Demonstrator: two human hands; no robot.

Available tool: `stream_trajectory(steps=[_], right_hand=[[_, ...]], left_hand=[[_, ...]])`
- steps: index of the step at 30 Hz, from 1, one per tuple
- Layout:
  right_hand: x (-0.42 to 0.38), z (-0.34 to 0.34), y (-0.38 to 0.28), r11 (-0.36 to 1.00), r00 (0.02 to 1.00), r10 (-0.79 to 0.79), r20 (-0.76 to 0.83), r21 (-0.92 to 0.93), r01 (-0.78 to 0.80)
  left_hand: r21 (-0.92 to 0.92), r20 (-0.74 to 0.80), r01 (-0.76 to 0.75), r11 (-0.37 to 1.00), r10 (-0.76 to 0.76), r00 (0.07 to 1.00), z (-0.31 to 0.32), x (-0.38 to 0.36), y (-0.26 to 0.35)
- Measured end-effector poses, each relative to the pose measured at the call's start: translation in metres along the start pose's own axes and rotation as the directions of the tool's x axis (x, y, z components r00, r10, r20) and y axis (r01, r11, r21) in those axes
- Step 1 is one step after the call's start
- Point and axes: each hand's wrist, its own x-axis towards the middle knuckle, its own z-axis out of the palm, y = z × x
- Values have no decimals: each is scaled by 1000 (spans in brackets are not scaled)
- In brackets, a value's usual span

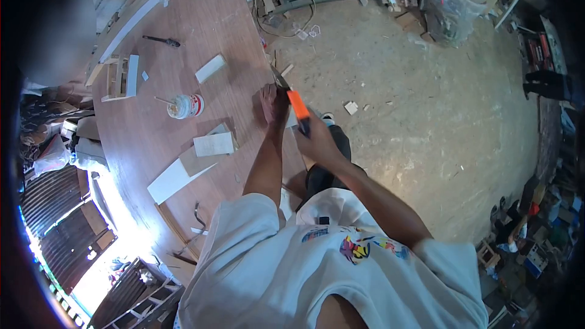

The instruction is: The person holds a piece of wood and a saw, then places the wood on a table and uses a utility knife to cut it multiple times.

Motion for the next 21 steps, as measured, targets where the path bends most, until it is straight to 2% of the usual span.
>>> stream_trajectory(steps=[2,3,4,5,6,7,9,10,12,14,18,20,21], right_hand=[[30,19,-3,999,999,-41,-1,1,41],[40,20,-1,999,999,-50,-9,8,50],[36,20,5,997,998,-58,-24,53,59],[34,19,8,993,996,-78,-33,88,80],[33,13,3,993,996,-89,-22,81,91],[23,5,-8,995,997,-76,-15,67,77],[3,-5,-18,997,998,-61,-20,54,62],[-7,-7,-21,998,999,-22,-41,55,24],[-14,-8,-26,998,999,19,-47,59,-16],[-13,-11,-39,973,981,195,-6,132,-192],[-19,-4,-55,978,994,104,28,178,-107],[-33,-9,-83,997,999,13,47,82,-16],[-38,-17,-93,992,991,89,96,79,-96]], left_hand=[[-262,24,204,943,-205,978,32,-1,-22],[-658,130,389,644,-412,902,67,-11,-37],[-656,154,396,642,-399,904,53,-13,-27],[-402,99,375,835,-368,925,27,0,-9],[-101,33,333,938,-331,943,13,14,-1],[-96,29,344,934,-342,939,12,12,-1],[-239,-30,259,936,-273,961,15,12,-1],[-238,-26,261,935,-275,961,16,10,-1],[-175,-69,124,977,-138,988,17,6,-2],[-159,-26,191,969,-197,980,20,10,-2],[-207,-26,243,948,-254,967,12,7,0],[-235,-11,270,934,-280,960,11,8,5],[-250,-13,277,928,-289,957,11,14,6]])
